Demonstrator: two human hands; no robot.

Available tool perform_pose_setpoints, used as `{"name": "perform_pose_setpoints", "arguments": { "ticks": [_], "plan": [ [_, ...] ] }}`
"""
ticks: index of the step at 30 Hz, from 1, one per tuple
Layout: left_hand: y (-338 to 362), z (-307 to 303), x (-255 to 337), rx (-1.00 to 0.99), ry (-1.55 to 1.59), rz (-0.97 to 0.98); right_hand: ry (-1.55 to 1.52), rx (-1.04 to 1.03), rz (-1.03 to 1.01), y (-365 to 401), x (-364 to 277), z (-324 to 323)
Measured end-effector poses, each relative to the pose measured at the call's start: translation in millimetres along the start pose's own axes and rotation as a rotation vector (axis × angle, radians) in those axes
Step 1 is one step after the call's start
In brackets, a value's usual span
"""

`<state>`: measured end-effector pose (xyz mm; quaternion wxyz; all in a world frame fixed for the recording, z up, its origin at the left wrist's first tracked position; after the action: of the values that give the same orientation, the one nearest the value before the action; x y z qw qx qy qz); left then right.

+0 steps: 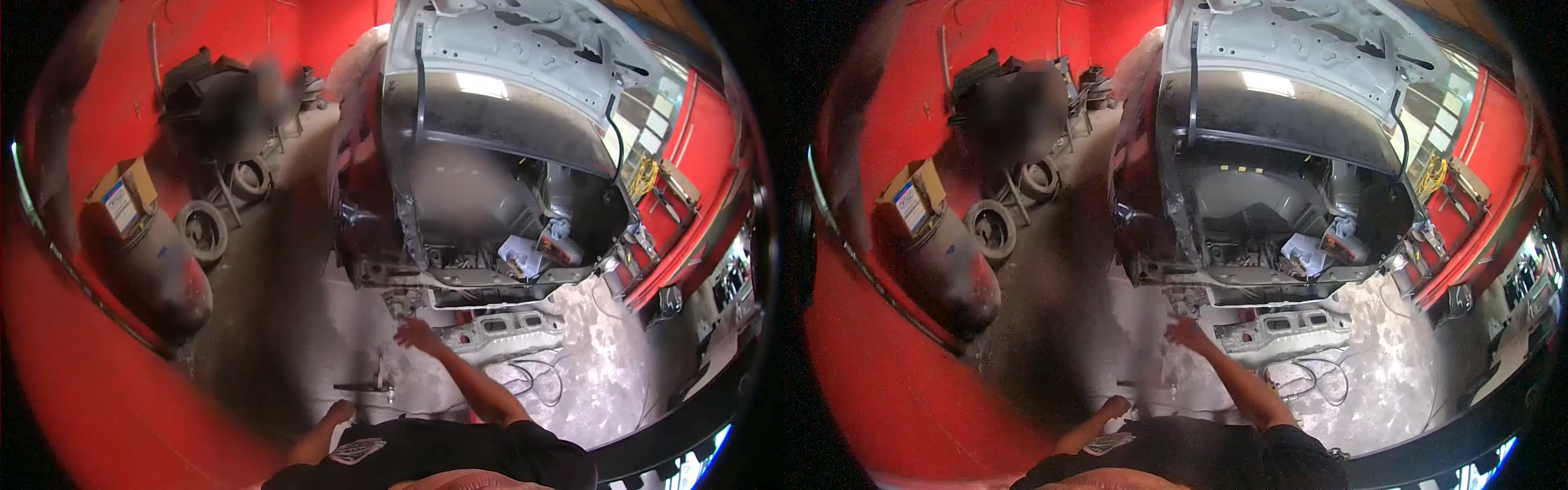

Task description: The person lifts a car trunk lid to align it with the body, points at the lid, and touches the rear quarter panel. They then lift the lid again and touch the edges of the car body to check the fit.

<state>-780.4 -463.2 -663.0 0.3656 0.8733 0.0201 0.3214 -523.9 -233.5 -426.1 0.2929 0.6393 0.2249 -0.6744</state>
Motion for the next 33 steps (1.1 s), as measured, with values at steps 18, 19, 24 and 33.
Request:
{"name": "perform_pose_setpoints", "arguments": {
  "ticks": [18, 19, 24, 33],
  "plan": [
    [-99, -30, -5, 0.309, -0.808, 0.662, 0.788, 0.332, -0.706, -92, -581, 94],
    [-78, -32, -19, -0.187, -0.128, 0.223, 1.003, 0.339, -0.708, -95, -557, 93],
    [-93, 11, -17, -0.075, -0.345, 0.456, 1.288, 0.347, -0.459, -155, -436, 16],
    [-80, -52, -31, -0.070, -0.109, 0.200, 1.290, 0.528, -0.256, -225, -316, -70]
  ]
}}
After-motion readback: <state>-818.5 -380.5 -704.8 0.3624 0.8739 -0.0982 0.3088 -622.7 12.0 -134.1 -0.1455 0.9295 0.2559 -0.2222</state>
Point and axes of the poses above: each hand's wrist, its own y-axis away from the middle knuckle, its own z-axis out of the palm, x = y × z, the point moved 5 cm from there along -y, towards the middle knuckle, and after that the axes turned 5 degrees about -x, right-handed, at the moved point
